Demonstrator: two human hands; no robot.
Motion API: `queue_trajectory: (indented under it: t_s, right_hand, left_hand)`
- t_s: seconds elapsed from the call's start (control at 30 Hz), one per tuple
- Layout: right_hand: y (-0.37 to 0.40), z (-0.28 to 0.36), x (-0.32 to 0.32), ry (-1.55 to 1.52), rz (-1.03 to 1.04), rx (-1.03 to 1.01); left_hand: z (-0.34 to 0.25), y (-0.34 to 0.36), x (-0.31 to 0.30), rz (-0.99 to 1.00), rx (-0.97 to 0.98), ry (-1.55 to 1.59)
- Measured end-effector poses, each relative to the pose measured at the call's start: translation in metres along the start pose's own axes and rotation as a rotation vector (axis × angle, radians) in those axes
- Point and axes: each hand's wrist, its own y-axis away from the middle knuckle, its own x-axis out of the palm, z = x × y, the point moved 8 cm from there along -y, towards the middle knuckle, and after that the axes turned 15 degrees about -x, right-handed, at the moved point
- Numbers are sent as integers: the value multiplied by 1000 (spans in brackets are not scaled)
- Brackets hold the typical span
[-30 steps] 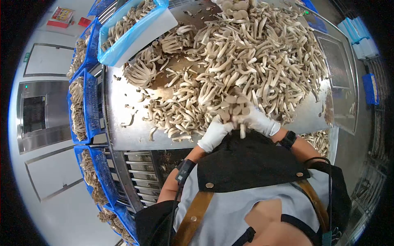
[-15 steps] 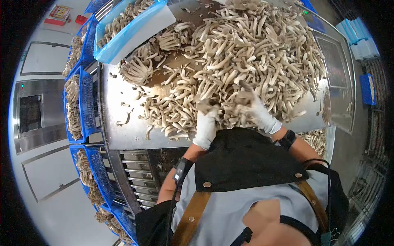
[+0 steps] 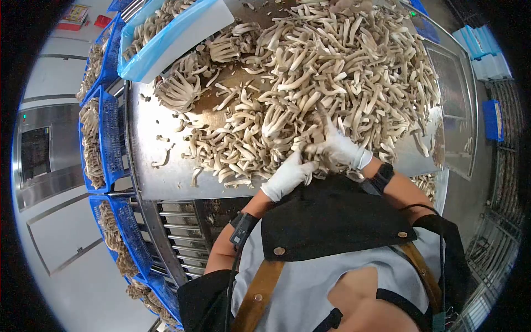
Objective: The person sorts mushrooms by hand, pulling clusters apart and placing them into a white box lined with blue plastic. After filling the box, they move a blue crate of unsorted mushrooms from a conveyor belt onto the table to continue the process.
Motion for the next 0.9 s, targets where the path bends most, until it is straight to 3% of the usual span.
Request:
queue_trajectory:
  t_s: [0.03,0.07,0.13,0.17,0.2,0.27,0.33,0.37,0.43,0.47,0.5,0.6,0.67,0.73,0.8,0.83,0.87,0.9]
  right_hand:
    - [-3,0,-13,83,-14,25]
    - [-6,2,-25,165,-26,52]
    - [-8,4,-51,385,-46,13]
    - [-5,29,-53,668,-57,-18]
    - [-5,41,-41,722,21,-86]
    - [-9,62,-14,826,164,-237]
    - [-13,62,14,466,271,-45]
    - [-11,33,15,35,93,90]
    - [-22,13,-2,70,-66,-67]
    - [-25,17,6,-182,-47,-19]
    - [-28,9,3,-26,34,-9]
    - [-32,46,6,272,181,-102]
    - [-26,47,6,488,204,-243]
    - [-24,40,7,375,269,-256]
    - [-22,57,15,-133,220,119]
    - [-20,55,9,11,236,136]
    - [-22,63,12,74,216,21]
    - [-19,71,20,139,194,-92]
  left_hand:
    - [-8,3,-9,25,-96,219]
    - [-29,12,-27,-87,-149,418]
    - [-42,15,-80,-600,-40,-256]
    - [-31,-1,-90,-719,-14,-595]
    - [-21,-18,-96,-826,11,-939]
    - [-26,-46,-104,-679,-112,-925]
    - [-3,-74,-112,-423,-271,-313]
    - [-10,-81,-93,-125,-94,215]
    - [-30,-55,-60,136,-85,369]
    - [-41,-38,-40,268,-89,448]
    - [-25,-39,-27,316,-108,447]
    - [-35,-20,-32,184,-49,763]
    - [-38,-15,-39,104,20,600]
    - [-41,-13,-51,-23,116,565]
    - [-37,-16,-67,-189,230,646]
    - [-25,-16,-75,-137,208,956]
    - [-12,-19,-72,-108,50,1038]
    - [-9,-18,-70,-187,69,685]
